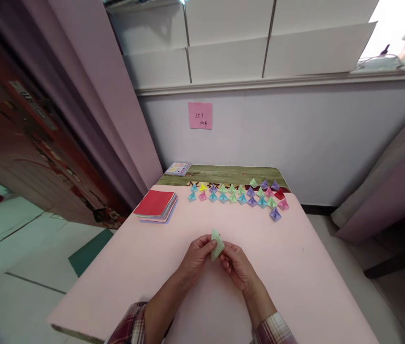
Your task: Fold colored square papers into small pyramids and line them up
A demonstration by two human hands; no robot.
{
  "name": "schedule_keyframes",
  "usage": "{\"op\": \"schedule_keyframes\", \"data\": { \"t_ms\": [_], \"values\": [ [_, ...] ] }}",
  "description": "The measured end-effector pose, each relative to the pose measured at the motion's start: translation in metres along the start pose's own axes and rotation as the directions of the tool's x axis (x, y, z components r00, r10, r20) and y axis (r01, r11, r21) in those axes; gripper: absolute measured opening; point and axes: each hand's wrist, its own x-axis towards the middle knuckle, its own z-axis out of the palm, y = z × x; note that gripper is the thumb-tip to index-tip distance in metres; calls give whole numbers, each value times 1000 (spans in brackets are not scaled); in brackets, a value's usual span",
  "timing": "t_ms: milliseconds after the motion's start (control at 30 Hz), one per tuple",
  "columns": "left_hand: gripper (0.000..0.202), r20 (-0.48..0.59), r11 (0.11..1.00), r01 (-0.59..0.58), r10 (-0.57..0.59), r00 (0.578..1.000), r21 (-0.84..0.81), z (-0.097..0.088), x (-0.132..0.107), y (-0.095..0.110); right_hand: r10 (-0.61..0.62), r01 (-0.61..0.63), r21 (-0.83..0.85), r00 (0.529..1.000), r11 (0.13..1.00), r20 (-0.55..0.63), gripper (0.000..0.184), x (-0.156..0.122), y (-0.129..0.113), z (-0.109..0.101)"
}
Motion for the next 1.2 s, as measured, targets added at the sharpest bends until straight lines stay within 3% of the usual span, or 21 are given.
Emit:
{"op": "schedule_keyframes", "data": {
  "t_ms": [367, 600, 967, 1200],
  "values": [
    [29, 50, 990, 129, -132, 990, 62, -20, 4, 6, 16, -22, 96, 998, 995, 64, 31, 1, -7, -16],
    [27, 233, 934, 352, -328, 916, -69, -25, 1, 4, 58, -67, 53, 986, 996, 153, 32, -1, -5, -14],
    [27, 294, 932, 358, -327, 898, -58, -27, 2, 0, 100, -116, 81, 979, 990, 176, 32, -1, -5, -15],
    [33, 233, 934, 357, -347, 908, -2, -28, -1, 7, 11, -11, 8, 997, 1000, 76, 32, -2, -9, -15]
  ]
}}
